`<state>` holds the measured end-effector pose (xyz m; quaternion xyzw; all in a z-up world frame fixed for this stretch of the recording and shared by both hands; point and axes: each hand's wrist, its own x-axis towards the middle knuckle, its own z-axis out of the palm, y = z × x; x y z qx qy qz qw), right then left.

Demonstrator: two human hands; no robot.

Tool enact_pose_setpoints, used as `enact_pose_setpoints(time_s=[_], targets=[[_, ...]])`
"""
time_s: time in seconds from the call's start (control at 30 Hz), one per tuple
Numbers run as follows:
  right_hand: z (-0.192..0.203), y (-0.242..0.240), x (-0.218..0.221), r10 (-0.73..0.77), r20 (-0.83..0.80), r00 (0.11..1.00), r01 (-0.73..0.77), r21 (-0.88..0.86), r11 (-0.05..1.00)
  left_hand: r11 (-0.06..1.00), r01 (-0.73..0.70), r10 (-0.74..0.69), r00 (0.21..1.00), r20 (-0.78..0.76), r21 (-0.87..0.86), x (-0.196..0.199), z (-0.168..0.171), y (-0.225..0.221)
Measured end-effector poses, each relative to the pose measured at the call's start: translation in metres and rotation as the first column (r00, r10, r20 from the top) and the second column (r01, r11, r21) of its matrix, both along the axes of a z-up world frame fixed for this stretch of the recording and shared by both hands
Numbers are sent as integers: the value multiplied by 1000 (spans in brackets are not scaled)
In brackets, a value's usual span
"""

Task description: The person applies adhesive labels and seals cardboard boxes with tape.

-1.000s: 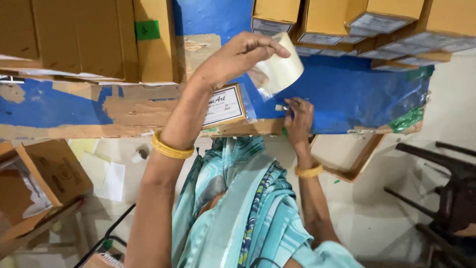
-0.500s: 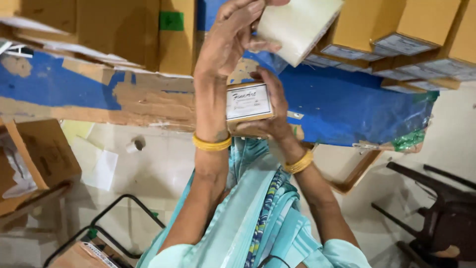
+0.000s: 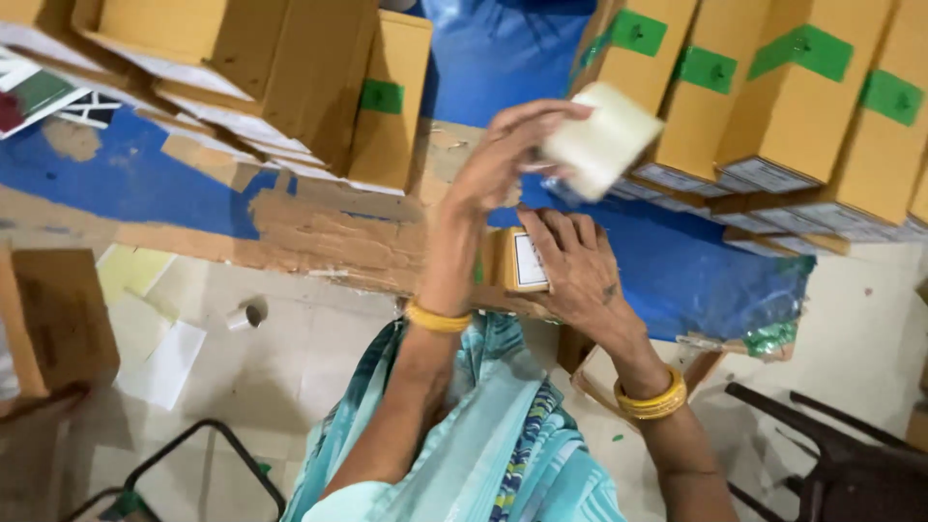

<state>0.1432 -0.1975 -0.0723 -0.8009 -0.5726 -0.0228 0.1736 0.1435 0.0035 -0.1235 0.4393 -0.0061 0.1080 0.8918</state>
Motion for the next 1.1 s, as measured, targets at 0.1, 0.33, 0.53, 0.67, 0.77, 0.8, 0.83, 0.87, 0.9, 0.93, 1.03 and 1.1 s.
enact_pose_setpoints(time_s=[0.1,0.33,0.53,0.67,0.77,0.8,0.83,0.87,0.9,0.93,1.03,1.1], targets=[[1,-23,5,13,-24,1000,-14,-59,998,996,-68,76,987,-141,62,-33,-18,23],[60,-102,25,-292,44,955,250,407,879,917,-322,384,873,-299,237,-142,5,64],[-52,-91,124,-459,447,768,347,312,884,894,-296,423,805,-415,337,-205,-52,46],[-55,-31,107,-365,421,830,444,-104,890,933,-284,359,777,-517,221,-226,-61,38],[-98,33,60,-408,151,900,408,35,912,956,-228,294,720,-628,185,-246,-106,41],[-116,69,39,-250,72,966,245,71,967,957,-250,286,724,-628,148,-246,-123,47],[-132,110,23,-81,11,997,78,130,988,955,-272,284,736,-614,116,-240,-140,59],[-146,141,11,-64,17,998,61,137,989,950,-288,300,736,-607,121,-232,-146,67],[-161,167,-3,36,6,999,-37,43,998,957,-266,274,701,-658,114,-225,-152,72],[-176,194,-17,135,-12,991,-135,-51,989,964,-245,246,664,-706,105,-217,-158,78],[-328,179,30,-150,279,948,156,1,988,970,-236,205,685,-699,52,-198,-189,90],[-332,153,53,-121,93,988,115,59,992,978,-207,144,703,-697,-7,-174,-200,98]])
